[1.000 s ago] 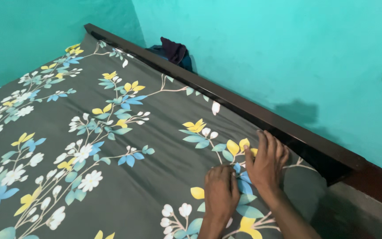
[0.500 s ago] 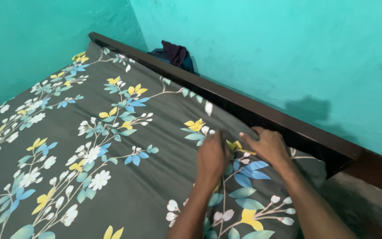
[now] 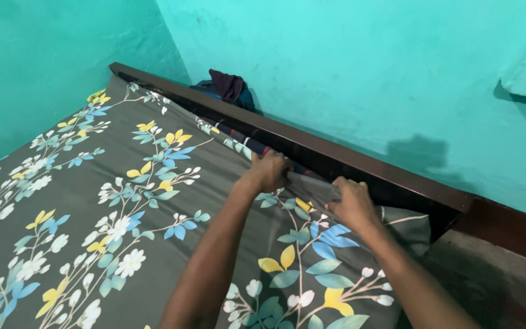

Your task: The person spreads a floral-patterned bedsheet over a mattress, smooths the surface, and tucks the edges under the mattress around the perimeter. The person works systematically along each side to secure the sheet.

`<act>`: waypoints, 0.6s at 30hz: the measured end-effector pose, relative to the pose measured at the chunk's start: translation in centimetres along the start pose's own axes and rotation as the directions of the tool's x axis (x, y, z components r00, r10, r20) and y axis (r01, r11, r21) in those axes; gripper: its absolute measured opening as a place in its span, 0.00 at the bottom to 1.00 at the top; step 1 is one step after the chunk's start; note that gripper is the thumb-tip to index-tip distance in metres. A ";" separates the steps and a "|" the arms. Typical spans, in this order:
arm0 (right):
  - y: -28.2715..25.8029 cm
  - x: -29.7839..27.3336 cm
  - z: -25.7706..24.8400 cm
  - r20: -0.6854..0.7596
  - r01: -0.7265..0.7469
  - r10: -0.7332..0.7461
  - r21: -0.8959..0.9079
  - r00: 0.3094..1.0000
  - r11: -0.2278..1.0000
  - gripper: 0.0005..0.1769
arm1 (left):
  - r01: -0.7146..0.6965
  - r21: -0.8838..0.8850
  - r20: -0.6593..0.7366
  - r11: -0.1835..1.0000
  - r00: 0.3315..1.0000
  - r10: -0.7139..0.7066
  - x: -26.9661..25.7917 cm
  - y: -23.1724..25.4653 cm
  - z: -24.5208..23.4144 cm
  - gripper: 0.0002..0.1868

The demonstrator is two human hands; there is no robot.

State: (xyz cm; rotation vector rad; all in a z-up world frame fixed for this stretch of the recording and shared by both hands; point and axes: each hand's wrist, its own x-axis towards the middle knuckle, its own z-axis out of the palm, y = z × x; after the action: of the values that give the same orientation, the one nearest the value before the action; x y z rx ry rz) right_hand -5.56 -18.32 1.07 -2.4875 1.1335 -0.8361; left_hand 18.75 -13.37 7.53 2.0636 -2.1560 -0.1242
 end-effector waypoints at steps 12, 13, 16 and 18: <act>5.6 3.7 1.4 0.231 -0.113 0.113 -0.013 0.966 0.993 0.27 | -0.031 -0.285 -0.067 0.958 0.998 0.013 6.8 -1.9 4.6 0.21; 6.2 3.6 1.7 0.153 -0.113 0.105 0.051 0.983 0.992 0.24 | -0.054 -0.335 -0.074 0.941 0.997 0.031 7.2 -1.9 4.3 0.21; 4.8 2.7 1.2 0.067 -0.197 0.191 0.086 0.979 0.977 0.18 | -0.104 -0.008 -0.285 0.995 0.954 0.097 6.1 -1.1 3.8 0.17; 2.0 1.8 -0.2 0.174 -0.355 0.371 -0.115 0.912 0.928 0.24 | -0.121 0.083 -0.408 0.989 0.902 0.144 4.2 0.0 4.6 0.15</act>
State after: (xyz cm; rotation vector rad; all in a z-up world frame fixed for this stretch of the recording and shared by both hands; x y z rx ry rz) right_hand -5.90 -21.03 0.96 -2.2495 1.5183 -0.4421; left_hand 17.82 -17.78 3.20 1.7605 -2.0371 0.3617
